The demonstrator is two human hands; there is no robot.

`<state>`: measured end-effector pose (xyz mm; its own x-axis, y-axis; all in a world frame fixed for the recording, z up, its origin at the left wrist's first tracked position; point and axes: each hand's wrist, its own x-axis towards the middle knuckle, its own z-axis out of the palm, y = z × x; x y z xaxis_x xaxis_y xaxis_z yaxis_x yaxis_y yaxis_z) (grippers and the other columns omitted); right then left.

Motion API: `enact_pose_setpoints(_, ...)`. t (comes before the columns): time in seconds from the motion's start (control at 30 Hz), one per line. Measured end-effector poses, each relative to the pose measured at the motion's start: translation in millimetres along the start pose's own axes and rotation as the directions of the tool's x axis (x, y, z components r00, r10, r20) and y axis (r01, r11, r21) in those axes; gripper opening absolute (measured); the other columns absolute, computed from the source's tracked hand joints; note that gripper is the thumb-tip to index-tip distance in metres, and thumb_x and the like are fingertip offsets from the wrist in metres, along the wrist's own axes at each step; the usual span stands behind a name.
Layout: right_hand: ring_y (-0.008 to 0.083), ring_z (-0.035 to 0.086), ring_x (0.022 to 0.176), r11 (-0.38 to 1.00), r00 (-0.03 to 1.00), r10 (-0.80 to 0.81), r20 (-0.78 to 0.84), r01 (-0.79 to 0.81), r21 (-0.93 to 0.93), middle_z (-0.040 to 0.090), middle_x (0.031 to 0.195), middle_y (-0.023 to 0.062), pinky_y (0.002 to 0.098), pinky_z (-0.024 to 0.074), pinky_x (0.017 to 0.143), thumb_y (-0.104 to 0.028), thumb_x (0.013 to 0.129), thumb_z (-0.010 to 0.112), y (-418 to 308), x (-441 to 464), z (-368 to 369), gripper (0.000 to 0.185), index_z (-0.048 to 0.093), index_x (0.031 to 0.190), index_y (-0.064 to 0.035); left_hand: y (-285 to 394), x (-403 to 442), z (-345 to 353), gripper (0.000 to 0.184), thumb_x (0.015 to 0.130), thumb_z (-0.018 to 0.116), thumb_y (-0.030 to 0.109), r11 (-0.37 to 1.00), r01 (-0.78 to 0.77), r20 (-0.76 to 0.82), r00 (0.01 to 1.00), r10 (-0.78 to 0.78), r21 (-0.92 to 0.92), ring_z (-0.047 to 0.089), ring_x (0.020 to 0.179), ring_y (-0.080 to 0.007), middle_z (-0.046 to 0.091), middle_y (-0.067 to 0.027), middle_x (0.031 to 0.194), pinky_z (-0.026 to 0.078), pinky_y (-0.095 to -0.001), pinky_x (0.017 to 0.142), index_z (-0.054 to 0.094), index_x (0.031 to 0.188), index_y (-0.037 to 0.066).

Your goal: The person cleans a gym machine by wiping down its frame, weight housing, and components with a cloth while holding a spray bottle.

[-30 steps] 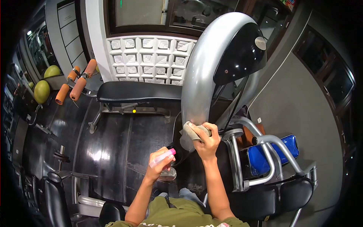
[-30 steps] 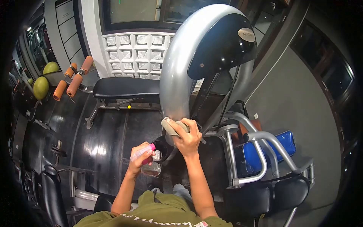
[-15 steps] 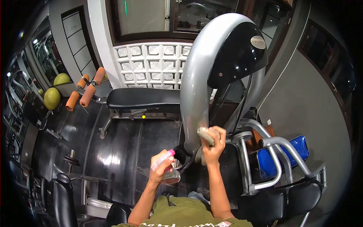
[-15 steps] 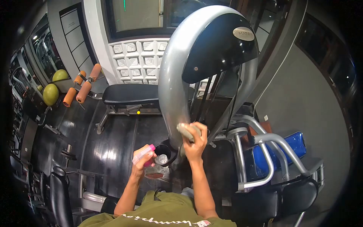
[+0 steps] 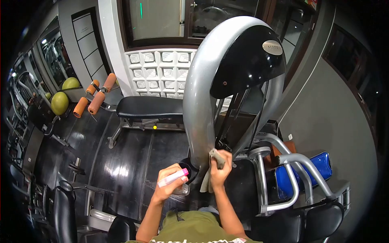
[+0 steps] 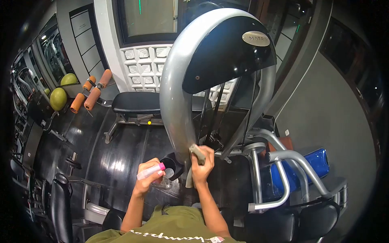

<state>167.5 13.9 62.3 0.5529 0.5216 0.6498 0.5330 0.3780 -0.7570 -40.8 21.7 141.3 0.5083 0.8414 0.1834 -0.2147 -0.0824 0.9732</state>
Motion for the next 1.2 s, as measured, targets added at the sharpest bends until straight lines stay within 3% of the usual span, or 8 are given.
enact_pose_setpoints(0.33, 0.0266, 0.063, 0.084, 0.982, 0.980, -0.136, 0.148, 0.113, 0.154, 0.062, 0.095, 0.0122, 0.0355, 0.0505, 0.075, -0.008, 0.077, 0.075, -14, 76, 5, 0.022, 0.073, 0.098, -0.0036, 6, 6, 23, 0.018, 0.086, 0.067, 0.014, 0.995, -0.064, -0.149, 0.986, 0.076, 0.080, 0.055, 0.056, -0.0113, 0.058, -0.0073, 0.077, 0.042, -0.0252, 0.053, 0.068, 0.079, -0.003)
enact_pose_setpoints(0.47, 0.0255, 0.059, 0.096, 0.963, 0.986, 0.110, 0.124, -0.137, 0.234, 0.059, 0.102, 0.0135, 0.0362, 0.0464, 0.087, -0.025, 0.088, 0.068, 32, 11, -1, 0.029, 0.069, 0.096, 0.0022, -5, 6, 31, 0.027, 0.086, 0.065, 0.023, 0.992, -0.116, -0.231, 0.965, 0.122, 0.041, 0.055, 0.056, -0.0118, 0.058, -0.0080, 0.076, 0.038, -0.0247, 0.051, 0.068, 0.079, -0.003)
enact_pose_setpoints(0.6, 0.0224, 0.060, 0.094, 0.947, 0.988, 0.106, 0.111, -0.134, 0.291, 0.063, 0.103, 0.0134, 0.0350, 0.0469, 0.087, -0.022, 0.092, 0.065, 28, 14, 2, 0.027, 0.068, 0.097, 0.0044, -9, 6, 43, 0.037, 0.085, 0.065, 0.031, 0.983, -0.179, -0.277, 0.943, 0.183, 0.038, 0.056, 0.056, -0.0129, 0.058, -0.0103, 0.077, 0.041, -0.0243, 0.052, 0.066, 0.079, -0.005)
enact_pose_setpoints(0.67, 0.0175, 0.061, 0.087, 0.842, 0.910, 0.325, 0.258, -0.403, 0.359, 0.067, 0.096, 0.0114, 0.0325, 0.0476, 0.084, -0.024, 0.095, 0.065, 26, 37, 8, 0.029, 0.068, 0.098, 0.0048, -8, 4, 52, 0.036, 0.085, 0.064, 0.031, 0.982, -0.189, -0.343, 0.920, 0.188, 0.032, 0.056, 0.055, -0.0131, 0.059, -0.0107, 0.077, 0.043, -0.0242, 0.053, 0.066, 0.079, -0.005)
enact_pose_setpoints(0.73, 0.0158, 0.063, 0.085, 0.882, 0.849, 0.367, 0.380, -0.448, 0.149, 0.071, 0.091, 0.0094, 0.0309, 0.0485, 0.082, -0.027, 0.095, 0.069, 19, 74, 12, 0.034, 0.069, 0.097, 0.0072, -9, 0, 54, 0.035, 0.085, 0.065, 0.030, 0.983, -0.174, -0.362, 0.914, 0.182, 0.054, 0.056, 0.056, -0.0135, 0.059, -0.0107, 0.079, 0.043, -0.0246, 0.053, 0.066, 0.079, -0.005)
enact_pose_setpoints(0.8, 0.0177, 0.063, 0.073, 0.875, 0.930, 0.201, 0.309, -0.312, 0.369, 0.070, 0.079, 0.0125, 0.0338, 0.0492, 0.071, -0.032, 0.091, 0.074, 14, 99, 31, 0.040, 0.069, 0.088, 0.0071, -13, 0, 53, 0.035, 0.085, 0.065, 0.029, 0.987, -0.157, -0.356, 0.921, 0.158, 0.034, 0.056, 0.056, -0.0144, 0.059, -0.0104, 0.080, 0.043, -0.0250, 0.053, 0.066, 0.080, -0.006)
enact_pose_setpoints(1.03, 0.0200, 0.069, 0.083, 0.888, 0.869, 0.257, 0.422, -0.385, 0.251, 0.074, 0.092, 0.0134, 0.0344, 0.0523, 0.078, -0.025, 0.092, 0.073, 49, 70, 14, 0.029, 0.072, 0.101, 0.0028, -7, 22, 50, 0.033, 0.088, 0.065, 0.027, 0.987, -0.160, -0.421, 0.894, 0.154, 0.023, 0.058, 0.057, -0.0154, 0.060, -0.0101, 0.082, 0.045, -0.0258, 0.055, 0.066, 0.083, -0.005)
enact_pose_setpoints(1.2, 0.0204, 0.070, 0.085, 0.843, 0.903, 0.217, 0.372, -0.365, 0.396, 0.075, 0.092, 0.0113, 0.0338, 0.0526, 0.082, -0.017, 0.089, 0.073, 51, 60, 19, 0.022, 0.072, 0.101, 0.0022, 12, 35, 54, 0.029, 0.089, 0.064, 0.023, 0.972, -0.168, -0.391, 0.894, 0.221, 0.164, 0.058, 0.057, -0.0149, 0.060, -0.0100, 0.081, 0.044, -0.0261, 0.054, 0.067, 0.083, -0.005)
